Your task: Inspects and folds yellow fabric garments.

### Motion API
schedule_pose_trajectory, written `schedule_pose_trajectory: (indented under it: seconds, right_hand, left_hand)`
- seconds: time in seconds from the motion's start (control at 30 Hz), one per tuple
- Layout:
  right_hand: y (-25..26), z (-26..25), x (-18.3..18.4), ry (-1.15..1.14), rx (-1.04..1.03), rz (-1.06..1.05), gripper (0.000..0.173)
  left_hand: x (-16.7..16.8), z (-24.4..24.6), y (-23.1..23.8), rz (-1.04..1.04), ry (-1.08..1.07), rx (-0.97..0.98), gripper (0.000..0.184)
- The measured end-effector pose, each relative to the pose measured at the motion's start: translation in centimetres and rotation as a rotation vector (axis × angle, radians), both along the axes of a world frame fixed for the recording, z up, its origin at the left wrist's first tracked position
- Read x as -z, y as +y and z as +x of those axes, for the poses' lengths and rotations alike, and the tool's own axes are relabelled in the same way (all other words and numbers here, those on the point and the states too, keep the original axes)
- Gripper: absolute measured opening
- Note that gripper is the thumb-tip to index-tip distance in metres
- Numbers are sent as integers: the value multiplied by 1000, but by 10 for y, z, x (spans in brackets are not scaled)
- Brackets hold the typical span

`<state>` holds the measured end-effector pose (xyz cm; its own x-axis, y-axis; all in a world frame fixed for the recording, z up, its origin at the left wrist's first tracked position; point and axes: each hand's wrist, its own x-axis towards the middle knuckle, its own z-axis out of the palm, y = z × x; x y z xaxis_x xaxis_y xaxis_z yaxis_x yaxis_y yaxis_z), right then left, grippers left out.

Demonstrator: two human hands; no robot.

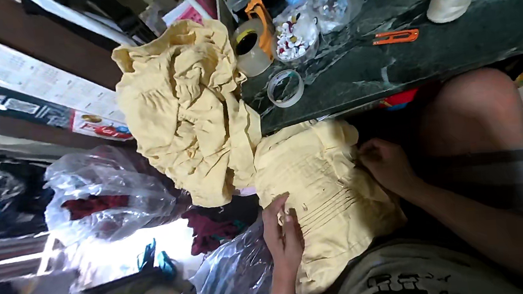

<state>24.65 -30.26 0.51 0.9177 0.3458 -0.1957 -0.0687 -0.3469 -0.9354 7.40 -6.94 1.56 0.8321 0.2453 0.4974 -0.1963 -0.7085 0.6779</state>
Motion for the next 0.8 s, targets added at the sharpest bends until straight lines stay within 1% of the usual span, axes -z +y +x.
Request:
schedule_pose_trajectory:
  seconds: [0.03, 0.07, 0.13, 0.2, 0.23, 0.3, 0.37, 0.47, 0.5, 0.53, 0.6, 0.67, 0.7, 0.73, 0.8]
  right_hand:
    - [0, -6, -3, -78, 30, 83, 13]
    - [1, -11, -6, -128, -16, 169, 12]
    - [10, -21, -12, -160, -223, 275, 16]
    - [27, -31, -17, -160, -394, 255, 23]
    - [34, -33, -16, -175, -445, 237, 25]
    - [46, -31, -10, -212, -507, 217, 31]
    - [52, -23, -4, -188, -522, 235, 32]
    - [49, -15, -3, -99, -499, 241, 30]
    - [47, -15, -7, -119, -499, 206, 29]
    - [47, -15, -12, -186, -497, 151, 30]
    - [51, -19, -22, -449, -455, 56, 29]
    - [67, -16, -31, -671, -416, 29, 28]
    - [77, -11, -37, -727, -426, -1, 29]
    - [89, -6, -43, -758, -452, -57, 33]
    - [114, 5, -57, -722, -568, -246, 52]
  left_hand:
    - [-1, 1, 2, -23, -11, -15, 48]
    - [-2, 3, 4, -23, -15, -29, 51]
    - [0, 9, 8, -1, 23, -40, 60]
    - [8, 18, 12, 15, 124, -6, 69]
    - [14, 20, 14, 21, 180, 18, 70]
    - [20, 21, 15, -7, 218, 50, 69]
    - [18, 15, 10, -56, 199, 58, 69]
    - [25, -2, -4, -141, 199, 20, 83]
    - [28, -8, -8, -147, 213, -4, 86]
    - [28, -14, -10, -133, 228, -34, 88]
    - [23, -23, -18, -21, 257, -103, 82]
    - [11, -28, -31, 129, 262, -109, 67]
    - [6, -29, -37, 180, 258, -83, 60]
    - [4, -30, -43, 214, 260, -46, 56]
    - [6, -33, -53, 250, 269, 28, 51]
